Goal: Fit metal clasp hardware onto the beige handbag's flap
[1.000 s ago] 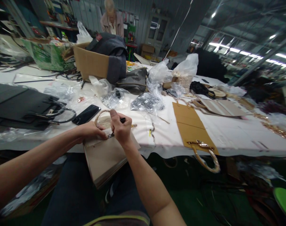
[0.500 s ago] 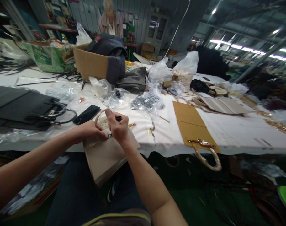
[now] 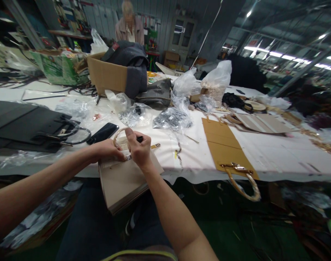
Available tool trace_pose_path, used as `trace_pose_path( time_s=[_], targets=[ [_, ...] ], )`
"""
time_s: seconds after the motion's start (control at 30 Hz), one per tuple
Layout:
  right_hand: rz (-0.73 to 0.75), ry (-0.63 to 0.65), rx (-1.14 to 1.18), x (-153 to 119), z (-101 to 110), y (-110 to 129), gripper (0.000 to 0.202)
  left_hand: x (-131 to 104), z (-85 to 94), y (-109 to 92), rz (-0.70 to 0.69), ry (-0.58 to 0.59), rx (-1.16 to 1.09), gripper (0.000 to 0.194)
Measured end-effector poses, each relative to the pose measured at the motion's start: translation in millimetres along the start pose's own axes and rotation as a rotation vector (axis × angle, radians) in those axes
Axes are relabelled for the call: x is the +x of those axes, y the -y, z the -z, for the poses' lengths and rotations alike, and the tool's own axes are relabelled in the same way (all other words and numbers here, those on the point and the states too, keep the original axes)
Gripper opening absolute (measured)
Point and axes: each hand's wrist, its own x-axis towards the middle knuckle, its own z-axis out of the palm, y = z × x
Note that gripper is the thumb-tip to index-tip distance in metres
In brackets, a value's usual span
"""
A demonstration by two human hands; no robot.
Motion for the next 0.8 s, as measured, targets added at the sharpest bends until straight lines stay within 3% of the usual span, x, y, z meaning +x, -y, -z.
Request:
trace_pose_path(
  time_s=[0.17, 0.6, 0.8],
  targets=[
    [-0.031, -0.047, -0.037, 2, 1, 1, 0.073, 1, 1.2, 3, 0.012, 0.003, -0.003, 0.038],
    [-0.036, 0.030, -0.091, 3, -2, 0, 0.073, 3, 2.9, -12, 0.057, 0.003, 0.134, 0.043],
    [-0.043, 0.077, -0.119, 10, -15, 2, 0.072, 6, 9.3, 3, -0.079, -0.132, 0.293, 0.043]
  ],
)
